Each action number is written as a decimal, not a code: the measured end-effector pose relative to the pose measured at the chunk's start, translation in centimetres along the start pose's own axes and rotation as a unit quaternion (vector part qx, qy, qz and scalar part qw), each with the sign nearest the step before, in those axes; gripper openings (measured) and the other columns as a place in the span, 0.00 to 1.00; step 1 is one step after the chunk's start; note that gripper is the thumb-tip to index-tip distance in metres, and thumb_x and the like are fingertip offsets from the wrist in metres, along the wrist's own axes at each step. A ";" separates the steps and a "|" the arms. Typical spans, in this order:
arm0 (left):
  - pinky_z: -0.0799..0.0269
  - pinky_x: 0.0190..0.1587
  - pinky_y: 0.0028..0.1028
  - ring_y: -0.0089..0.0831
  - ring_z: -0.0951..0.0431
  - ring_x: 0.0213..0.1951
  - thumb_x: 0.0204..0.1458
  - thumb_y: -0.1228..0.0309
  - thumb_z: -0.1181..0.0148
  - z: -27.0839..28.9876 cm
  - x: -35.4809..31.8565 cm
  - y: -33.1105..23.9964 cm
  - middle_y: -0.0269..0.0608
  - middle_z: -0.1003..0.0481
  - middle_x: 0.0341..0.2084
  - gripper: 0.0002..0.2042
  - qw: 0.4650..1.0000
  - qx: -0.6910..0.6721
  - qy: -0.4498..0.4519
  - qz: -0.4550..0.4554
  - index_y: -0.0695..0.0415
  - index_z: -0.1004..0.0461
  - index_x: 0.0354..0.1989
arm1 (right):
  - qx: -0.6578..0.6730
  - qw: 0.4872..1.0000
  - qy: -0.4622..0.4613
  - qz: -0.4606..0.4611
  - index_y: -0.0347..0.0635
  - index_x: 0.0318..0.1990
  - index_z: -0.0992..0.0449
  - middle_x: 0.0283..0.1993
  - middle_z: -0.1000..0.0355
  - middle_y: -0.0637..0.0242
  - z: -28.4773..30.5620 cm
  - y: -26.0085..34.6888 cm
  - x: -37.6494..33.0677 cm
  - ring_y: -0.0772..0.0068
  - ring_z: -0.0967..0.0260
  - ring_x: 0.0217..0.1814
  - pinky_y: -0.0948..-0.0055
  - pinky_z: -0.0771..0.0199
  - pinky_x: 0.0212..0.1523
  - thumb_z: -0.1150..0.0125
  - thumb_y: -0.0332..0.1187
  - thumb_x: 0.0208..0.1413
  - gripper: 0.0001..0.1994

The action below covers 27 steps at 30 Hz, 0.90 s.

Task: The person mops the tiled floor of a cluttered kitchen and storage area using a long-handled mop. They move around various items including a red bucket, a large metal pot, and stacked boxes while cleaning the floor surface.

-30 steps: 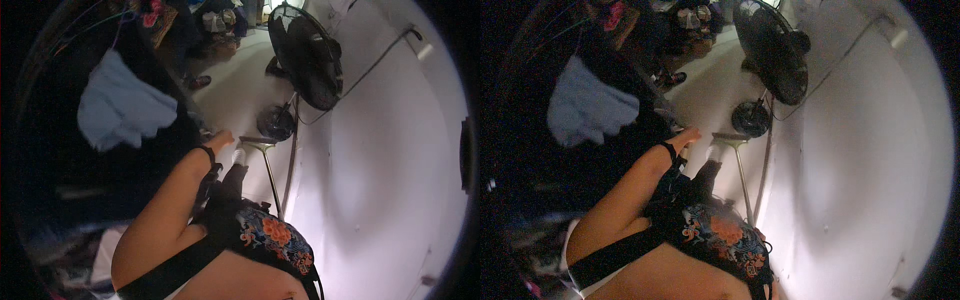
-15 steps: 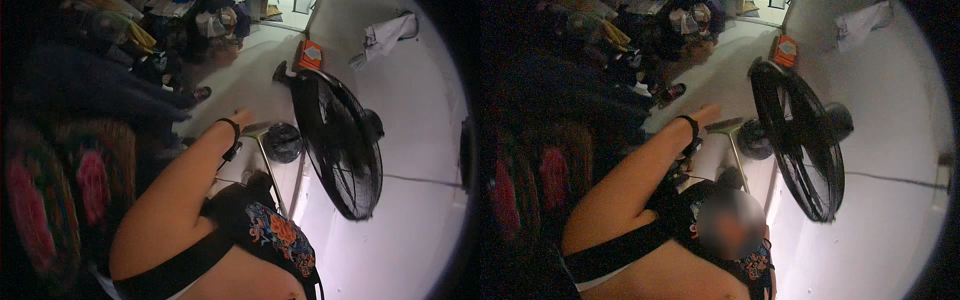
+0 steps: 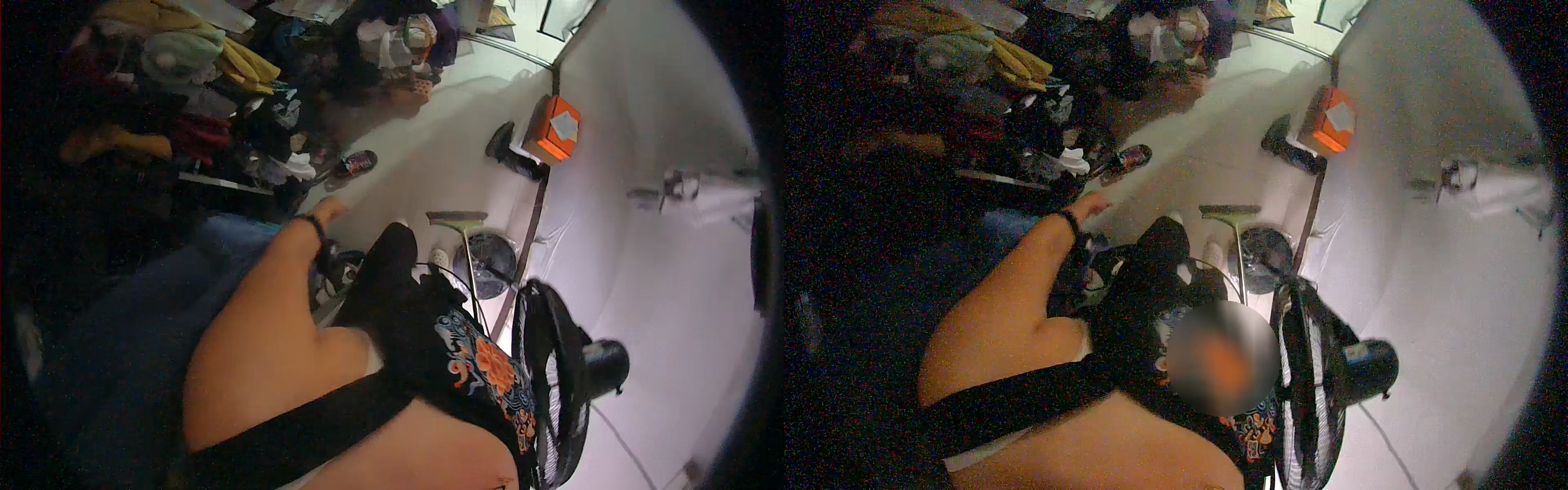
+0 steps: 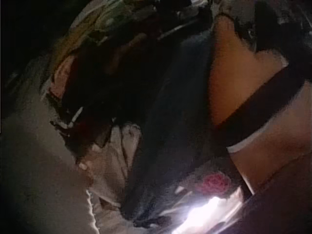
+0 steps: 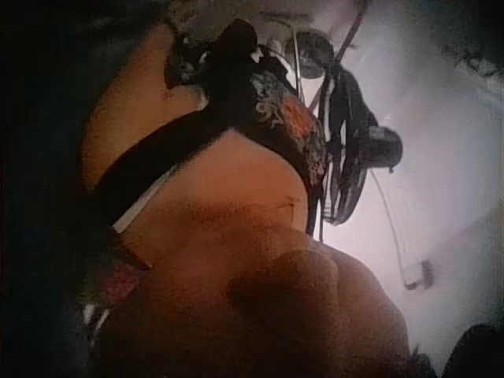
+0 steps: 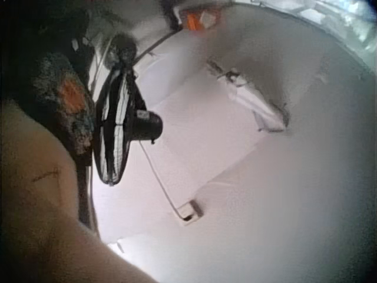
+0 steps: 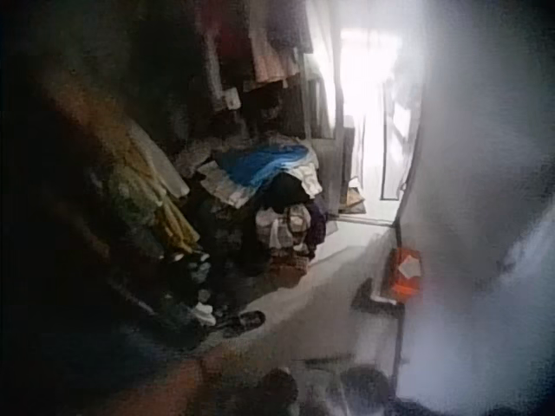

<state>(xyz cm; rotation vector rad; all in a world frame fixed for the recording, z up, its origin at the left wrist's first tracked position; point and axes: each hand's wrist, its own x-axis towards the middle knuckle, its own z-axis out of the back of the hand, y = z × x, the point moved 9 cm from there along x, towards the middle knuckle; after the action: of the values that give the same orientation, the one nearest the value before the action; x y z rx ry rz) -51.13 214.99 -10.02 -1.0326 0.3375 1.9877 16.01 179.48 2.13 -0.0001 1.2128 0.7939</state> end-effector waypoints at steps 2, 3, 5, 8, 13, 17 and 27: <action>0.32 0.31 0.35 0.33 0.29 0.31 0.49 0.56 0.46 -0.6 -0.2 0.9 0.43 0.26 0.31 0.17 0.999 -0.014 0.024 0.037 0.60 0.26 0.35 | -0.002 0.999 -0.038 -0.022 0.43 0.44 0.29 0.32 0.27 0.56 1.2 1.1 3.3 0.55 0.28 0.35 0.63 0.29 0.34 0.38 0.40 0.47 0.18; 0.32 0.31 0.36 0.34 0.28 0.31 0.49 0.57 0.46 -0.1 -1.4 1.9 0.44 0.26 0.31 0.17 0.997 -0.023 0.039 0.055 0.59 0.26 0.35 | -0.003 0.999 -0.046 -0.025 0.43 0.45 0.29 0.33 0.27 0.56 1.7 2.4 4.6 0.55 0.28 0.35 0.63 0.29 0.34 0.38 0.40 0.47 0.18; 0.31 0.31 0.37 0.36 0.28 0.31 0.50 0.57 0.46 0.5 -5.5 7.1 0.45 0.25 0.30 0.16 0.989 -0.048 0.102 0.098 0.59 0.25 0.36 | -0.002 0.997 -0.055 -0.048 0.43 0.45 0.29 0.33 0.27 0.57 0.8 5.7 4.0 0.55 0.28 0.35 0.63 0.29 0.34 0.38 0.39 0.47 0.18; 0.30 0.32 0.38 0.39 0.26 0.30 0.51 0.58 0.47 2.8 -8.6 4.7 0.46 0.25 0.30 0.15 0.971 -0.111 0.157 0.139 0.57 0.25 0.37 | 0.012 0.995 -0.084 -0.053 0.44 0.45 0.29 0.33 0.27 0.57 2.2 10.1 6.4 0.56 0.28 0.35 0.63 0.29 0.34 0.37 0.39 0.46 0.19; 0.29 0.32 0.39 0.42 0.25 0.29 0.52 0.58 0.48 10.8 0.1 -8.9 0.47 0.24 0.29 0.15 0.980 -0.122 0.155 0.038 0.57 0.25 0.37 | 0.034 0.992 -0.114 -0.051 0.44 0.46 0.30 0.33 0.27 0.58 3.9 17.0 10.6 0.57 0.28 0.35 0.64 0.29 0.33 0.36 0.38 0.46 0.19; 0.31 0.30 0.33 0.33 0.26 0.25 0.51 0.59 0.48 19.7 15.5 -23.2 0.41 0.25 0.24 0.14 0.982 0.042 -0.003 -0.181 0.59 0.26 0.30 | 0.047 0.990 -0.129 -0.010 0.45 0.47 0.30 0.33 0.27 0.58 5.2 22.8 15.5 0.57 0.28 0.35 0.65 0.29 0.33 0.36 0.37 0.46 0.19; 0.30 0.38 0.27 0.27 0.24 0.33 0.52 0.62 0.47 24.8 21.5 -67.9 0.42 0.23 0.34 0.17 0.899 -0.148 0.163 -0.378 0.61 0.27 0.45 | 0.033 0.983 -0.183 0.006 0.41 0.50 0.30 0.40 0.26 0.54 16.9 40.2 29.0 0.54 0.27 0.40 0.61 0.28 0.39 0.34 0.40 0.44 0.25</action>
<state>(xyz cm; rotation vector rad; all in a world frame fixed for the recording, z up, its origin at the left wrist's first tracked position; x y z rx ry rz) -17.63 282.10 -1.84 -1.4250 -0.1922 1.1744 11.71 231.73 0.72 0.1996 0.8889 0.7268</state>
